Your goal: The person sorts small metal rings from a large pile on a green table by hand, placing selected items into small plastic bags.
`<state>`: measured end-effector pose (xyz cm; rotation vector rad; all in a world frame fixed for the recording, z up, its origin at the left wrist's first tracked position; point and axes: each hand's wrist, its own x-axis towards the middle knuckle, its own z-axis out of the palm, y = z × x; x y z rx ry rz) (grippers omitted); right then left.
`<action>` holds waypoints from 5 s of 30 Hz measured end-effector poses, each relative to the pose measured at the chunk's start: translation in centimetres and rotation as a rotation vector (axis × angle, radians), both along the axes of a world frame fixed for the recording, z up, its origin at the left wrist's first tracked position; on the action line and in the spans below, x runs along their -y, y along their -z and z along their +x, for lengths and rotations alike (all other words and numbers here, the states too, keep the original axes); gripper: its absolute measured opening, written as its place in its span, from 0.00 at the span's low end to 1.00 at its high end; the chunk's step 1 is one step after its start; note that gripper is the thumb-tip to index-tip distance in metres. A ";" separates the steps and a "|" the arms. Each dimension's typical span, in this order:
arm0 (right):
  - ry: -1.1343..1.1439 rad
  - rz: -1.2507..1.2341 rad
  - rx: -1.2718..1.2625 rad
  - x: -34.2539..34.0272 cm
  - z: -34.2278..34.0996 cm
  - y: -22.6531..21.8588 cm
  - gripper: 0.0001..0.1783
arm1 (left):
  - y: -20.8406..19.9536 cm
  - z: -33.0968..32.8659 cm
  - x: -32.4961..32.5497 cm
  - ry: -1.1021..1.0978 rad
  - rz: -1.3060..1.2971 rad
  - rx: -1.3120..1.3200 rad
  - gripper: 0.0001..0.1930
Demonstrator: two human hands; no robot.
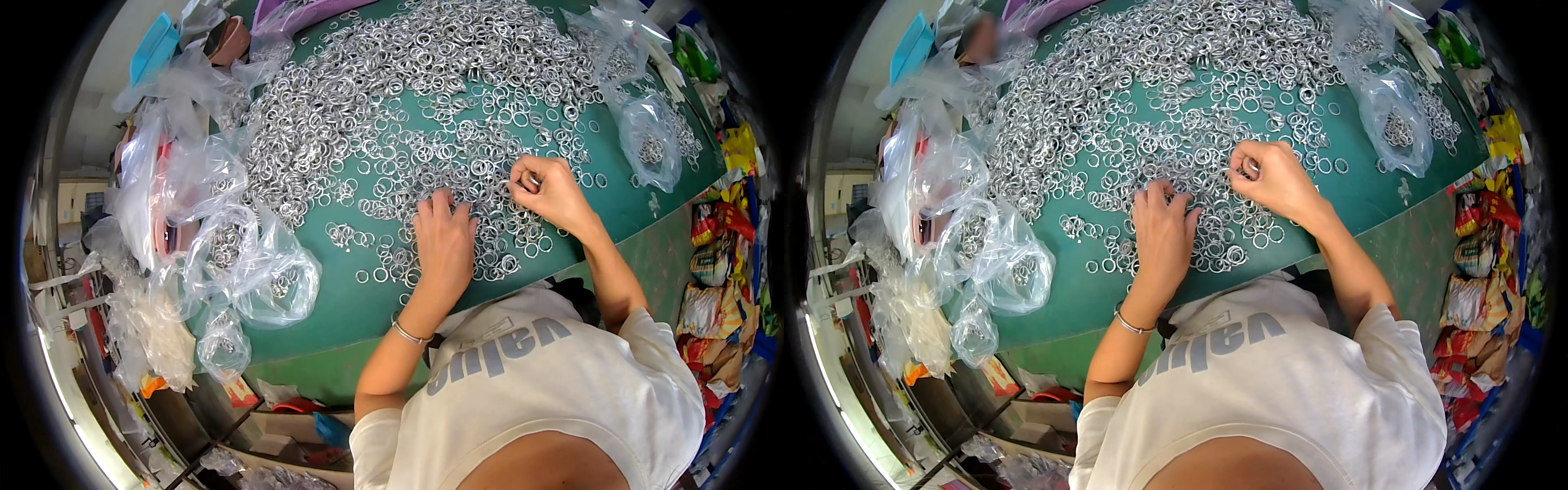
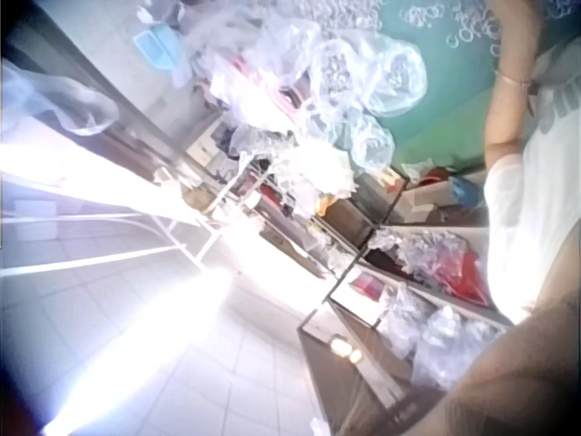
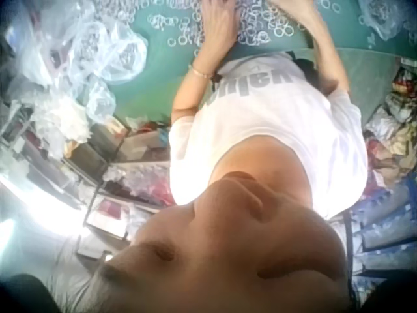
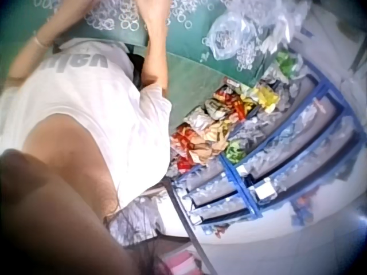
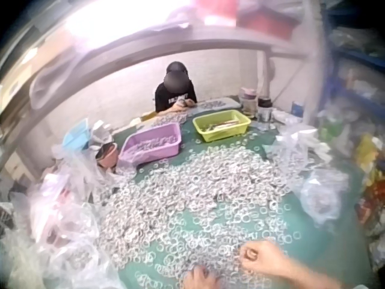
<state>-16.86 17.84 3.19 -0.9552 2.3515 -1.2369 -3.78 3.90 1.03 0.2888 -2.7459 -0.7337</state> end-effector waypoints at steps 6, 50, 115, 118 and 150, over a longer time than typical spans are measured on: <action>0.057 -0.191 -0.247 -1.2 0.5 0.2 0.05 | -0.3 -0.2 0.4 0.023 -0.118 0.088 0.11; -0.037 -0.103 0.096 -1.7 2.2 4.0 0.12 | 0.3 3.4 2.4 -0.155 2.235 -0.239 0.07; -0.509 -0.193 0.656 1.7 0.2 -1.3 0.09 | -1.7 1.0 -1.7 -0.343 2.333 0.151 0.21; -0.628 -0.071 0.246 2.3 1.8 -1.9 0.11 | 0.3 1.4 -1.5 -0.102 2.475 0.024 0.21; -0.224 0.011 -0.055 3.0 -3.5 -1.7 0.06 | 0.3 -0.4 -1.0 -0.357 2.234 0.061 0.12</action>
